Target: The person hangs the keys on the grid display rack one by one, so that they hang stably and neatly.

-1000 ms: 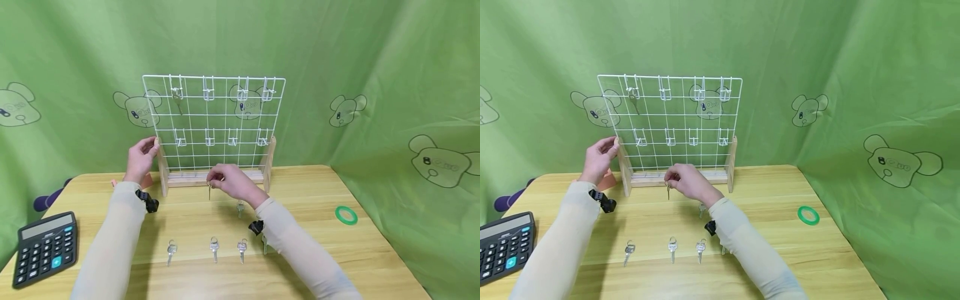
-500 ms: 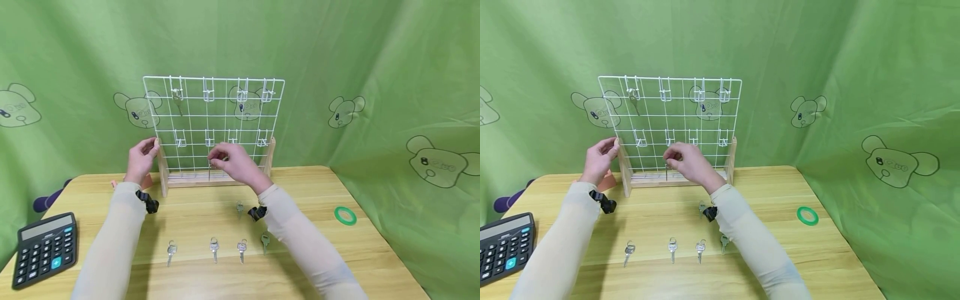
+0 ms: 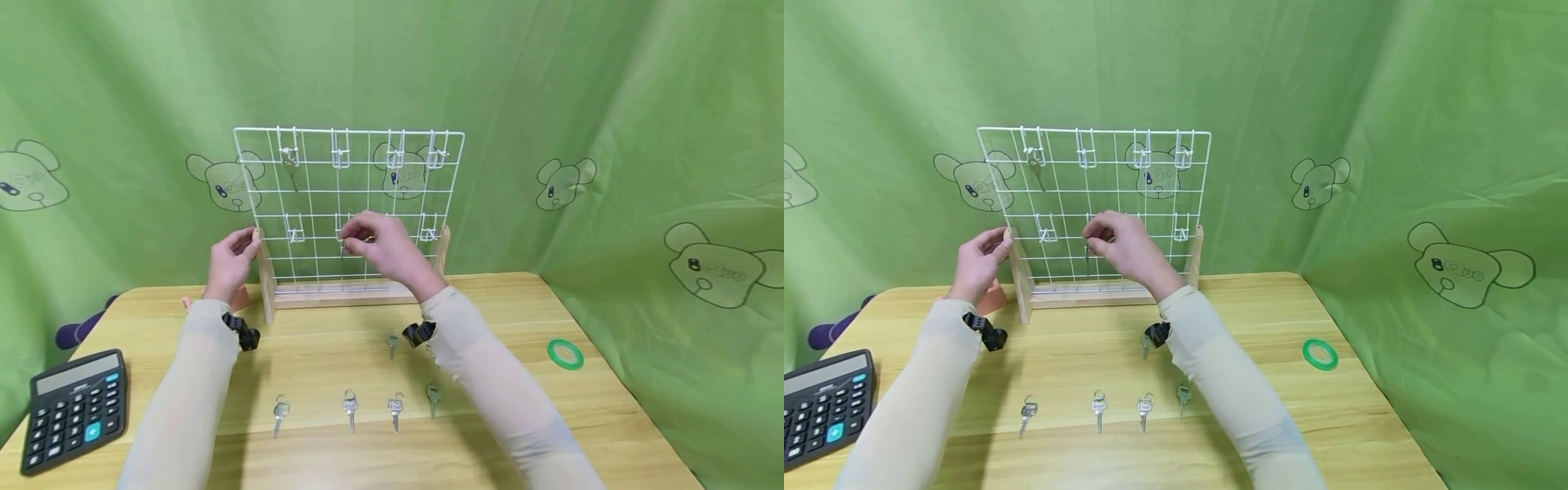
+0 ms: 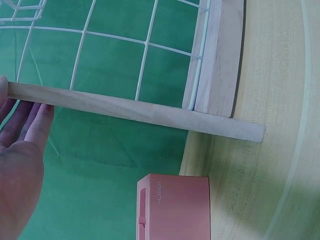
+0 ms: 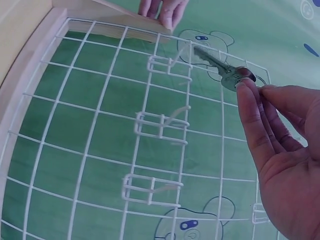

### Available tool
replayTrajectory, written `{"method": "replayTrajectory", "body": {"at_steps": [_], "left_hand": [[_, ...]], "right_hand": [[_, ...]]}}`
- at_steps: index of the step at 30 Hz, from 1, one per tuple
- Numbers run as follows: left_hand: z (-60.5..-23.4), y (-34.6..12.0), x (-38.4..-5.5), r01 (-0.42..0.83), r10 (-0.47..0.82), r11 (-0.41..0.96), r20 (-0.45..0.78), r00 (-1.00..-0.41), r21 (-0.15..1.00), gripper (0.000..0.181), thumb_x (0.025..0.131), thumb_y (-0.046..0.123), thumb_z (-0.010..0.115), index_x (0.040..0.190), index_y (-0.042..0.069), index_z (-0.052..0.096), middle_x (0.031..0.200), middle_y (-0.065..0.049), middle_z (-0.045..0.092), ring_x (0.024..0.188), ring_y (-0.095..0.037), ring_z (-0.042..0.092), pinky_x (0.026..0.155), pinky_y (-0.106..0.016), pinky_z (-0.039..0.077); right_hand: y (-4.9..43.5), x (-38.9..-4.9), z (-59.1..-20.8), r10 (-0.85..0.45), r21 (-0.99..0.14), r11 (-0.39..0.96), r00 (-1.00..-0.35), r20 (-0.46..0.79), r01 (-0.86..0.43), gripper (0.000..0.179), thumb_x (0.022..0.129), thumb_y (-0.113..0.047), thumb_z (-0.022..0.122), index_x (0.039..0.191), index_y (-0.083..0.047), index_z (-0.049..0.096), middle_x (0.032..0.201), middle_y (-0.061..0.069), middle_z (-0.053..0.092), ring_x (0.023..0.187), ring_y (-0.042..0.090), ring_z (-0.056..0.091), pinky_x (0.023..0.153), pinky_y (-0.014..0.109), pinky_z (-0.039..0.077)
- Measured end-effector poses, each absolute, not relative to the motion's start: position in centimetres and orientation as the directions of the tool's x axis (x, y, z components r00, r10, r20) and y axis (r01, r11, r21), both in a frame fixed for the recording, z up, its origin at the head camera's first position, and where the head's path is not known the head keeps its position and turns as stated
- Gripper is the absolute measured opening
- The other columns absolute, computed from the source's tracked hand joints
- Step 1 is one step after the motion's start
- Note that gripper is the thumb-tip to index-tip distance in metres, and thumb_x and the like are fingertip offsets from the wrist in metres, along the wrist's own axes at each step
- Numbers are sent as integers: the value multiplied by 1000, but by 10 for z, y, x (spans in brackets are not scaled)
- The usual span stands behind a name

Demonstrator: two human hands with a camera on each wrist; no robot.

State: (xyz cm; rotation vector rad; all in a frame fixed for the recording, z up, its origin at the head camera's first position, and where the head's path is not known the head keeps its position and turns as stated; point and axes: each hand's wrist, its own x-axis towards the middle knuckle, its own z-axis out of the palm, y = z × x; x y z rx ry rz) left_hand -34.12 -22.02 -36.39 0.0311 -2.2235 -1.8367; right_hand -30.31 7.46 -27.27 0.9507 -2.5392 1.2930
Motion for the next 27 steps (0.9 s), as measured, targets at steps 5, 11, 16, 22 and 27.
{"method": "replayTrajectory", "body": {"at_steps": [5, 11, 16, 22, 27], "left_hand": [[-364, -220, -342, 149, -180, 208, 188, -966, 967, 45, 101, 16, 56, 144, 6, 46, 143, -14, 50, 127, -24, 49, 105, -28, 43], [-364, -220, -342, 140, -185, 201, 178, -967, 970, 46, 101, 17, 56, 144, 6, 46, 144, -15, 49, 128, -25, 48, 106, -30, 43], [-364, -220, -342, 139, -186, 192, 175, -967, 972, 46, 101, 18, 56, 145, 7, 45, 144, -14, 48, 128, -25, 48, 105, -29, 43], [-364, -220, -342, 139, -189, 194, 176, -966, 971, 46, 101, 18, 56, 145, 7, 45, 145, -14, 48, 128, -25, 48, 105, -29, 43], [-365, -220, -342, 141, -188, 199, 179, -966, 970, 46, 101, 17, 56, 145, 7, 46, 144, -14, 49, 128, -24, 49, 106, -29, 43]], "right_hand": [[73, -306, -260, -433, -704, 414, -805, 406, -577, 14, 92, -1, 66, 106, -4, 68, 94, 3, 66, 84, 16, 63, 75, 24, 57], [70, -310, -247, -395, -707, 364, -788, 473, -606, 12, 92, -1, 67, 103, -4, 68, 92, 5, 67, 81, 15, 64, 74, 26, 58], [67, -313, -236, -353, -722, 324, -787, 506, -611, 13, 91, 0, 67, 104, -2, 68, 91, 7, 68, 80, 16, 66, 76, 26, 58], [61, -317, -223, -301, -754, 291, -805, 512, -589, 15, 92, 1, 66, 107, 2, 67, 92, 6, 67, 83, 20, 66, 78, 29, 58], [58, -323, -218, -259, -770, 242, -804, 535, -591, 15, 92, 3, 65, 107, 4, 66, 93, 9, 67, 83, 20, 66, 78, 27, 58]]}}
